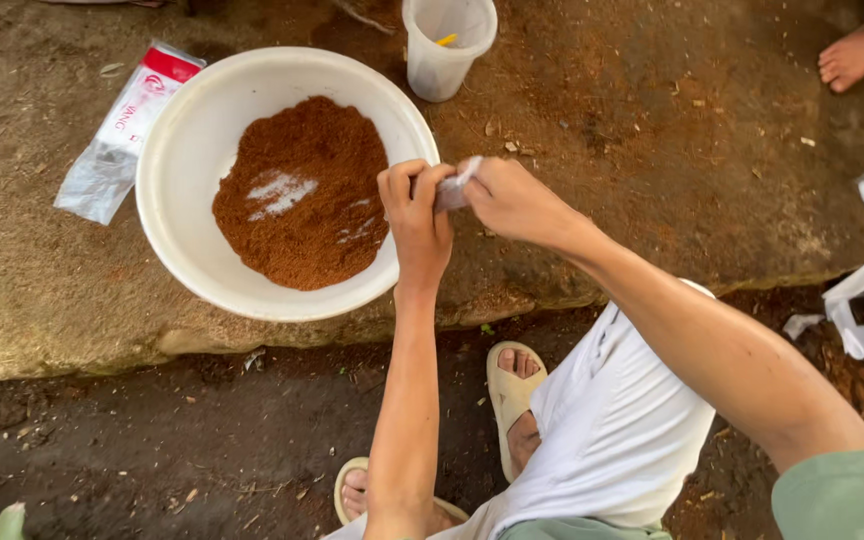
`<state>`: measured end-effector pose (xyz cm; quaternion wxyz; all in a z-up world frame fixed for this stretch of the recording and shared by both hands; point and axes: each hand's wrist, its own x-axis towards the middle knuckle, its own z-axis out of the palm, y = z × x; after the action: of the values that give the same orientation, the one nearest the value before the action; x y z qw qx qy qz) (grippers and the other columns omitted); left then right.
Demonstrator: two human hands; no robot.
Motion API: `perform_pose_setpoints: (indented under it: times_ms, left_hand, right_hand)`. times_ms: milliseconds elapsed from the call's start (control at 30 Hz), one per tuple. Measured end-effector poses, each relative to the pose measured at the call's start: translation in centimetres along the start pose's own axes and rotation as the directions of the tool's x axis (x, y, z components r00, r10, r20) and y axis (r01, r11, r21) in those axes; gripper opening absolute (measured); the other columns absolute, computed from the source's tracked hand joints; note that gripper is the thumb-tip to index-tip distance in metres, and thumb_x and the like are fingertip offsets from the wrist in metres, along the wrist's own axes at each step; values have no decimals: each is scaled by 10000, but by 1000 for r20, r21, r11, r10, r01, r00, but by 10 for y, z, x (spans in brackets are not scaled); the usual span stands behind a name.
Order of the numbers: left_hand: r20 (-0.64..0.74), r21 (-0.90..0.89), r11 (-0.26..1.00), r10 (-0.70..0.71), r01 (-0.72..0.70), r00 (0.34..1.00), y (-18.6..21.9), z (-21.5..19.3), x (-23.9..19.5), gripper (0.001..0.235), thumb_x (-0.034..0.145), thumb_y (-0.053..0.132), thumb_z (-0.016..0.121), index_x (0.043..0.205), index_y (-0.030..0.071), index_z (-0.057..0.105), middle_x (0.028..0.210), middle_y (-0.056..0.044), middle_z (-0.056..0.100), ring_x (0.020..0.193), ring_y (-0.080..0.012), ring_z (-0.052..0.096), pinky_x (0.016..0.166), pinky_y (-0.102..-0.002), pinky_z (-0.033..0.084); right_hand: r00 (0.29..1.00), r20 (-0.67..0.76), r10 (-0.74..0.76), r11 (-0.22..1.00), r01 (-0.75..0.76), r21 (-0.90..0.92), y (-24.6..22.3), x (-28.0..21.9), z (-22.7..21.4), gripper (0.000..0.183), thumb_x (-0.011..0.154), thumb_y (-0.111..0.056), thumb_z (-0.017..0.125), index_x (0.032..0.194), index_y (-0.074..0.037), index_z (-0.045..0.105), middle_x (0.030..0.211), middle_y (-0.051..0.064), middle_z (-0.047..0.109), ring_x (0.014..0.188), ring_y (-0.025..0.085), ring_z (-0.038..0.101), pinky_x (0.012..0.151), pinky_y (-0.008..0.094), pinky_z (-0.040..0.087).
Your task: The person fills small plastic bags with soil from a white bowl by hand and ties them closed with white string.
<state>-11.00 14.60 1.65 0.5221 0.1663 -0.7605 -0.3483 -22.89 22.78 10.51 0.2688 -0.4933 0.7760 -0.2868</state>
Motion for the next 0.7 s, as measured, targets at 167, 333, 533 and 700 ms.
perform_pose_setpoints:
  times_ms: [167, 333, 533, 700]
  left_hand:
    - [-20, 67, 997, -26, 28, 999, -7, 0, -2, 304, 858, -146, 616, 1089, 52, 620, 1115, -87, 487, 1111, -315, 462, 980, -481, 405]
    - [-92, 58, 996, -62, 67, 994, -13, -2, 1, 284, 800, -140, 605, 1001, 61, 605, 1090, -73, 502, 1098, -302, 453, 962, -461, 406]
    - [-131, -32, 999, 0, -4, 991, -20, -8, 6, 216, 845, -22, 711, 993, 106, 619, 1070, -42, 503, 1084, -258, 461, 912, -400, 426]
    - [-96, -47, 999, -15, 10, 995, -30, 1, 0, 191, 961, -34, 618, 1009, 151, 635, 1076, 3, 530, 1073, -214, 527, 890, -340, 499]
  right_hand:
    - [993, -22, 112, 990, -113, -79, -9, 5, 6, 274, 972, -136, 481, 871, 46, 660, 620, 172, 618, 524, 211, 603, 511, 411, 455]
    - [986, 38, 162, 987, -161, -17, -36, -13, 19, 311, 988, -160, 468, 820, 59, 611, 572, 121, 512, 513, 179, 485, 492, 373, 387]
    - [963, 190, 191, 840, -260, 475, -53, -39, 25, 317, 1023, -142, 404, 719, -70, 458, 590, -57, 348, 472, 57, 280, 437, 290, 239]
    - [952, 264, 155, 733, -290, 615, -43, -43, 29, 288, 1031, -110, 397, 746, -84, 435, 656, -61, 360, 502, 50, 259, 443, 270, 231]
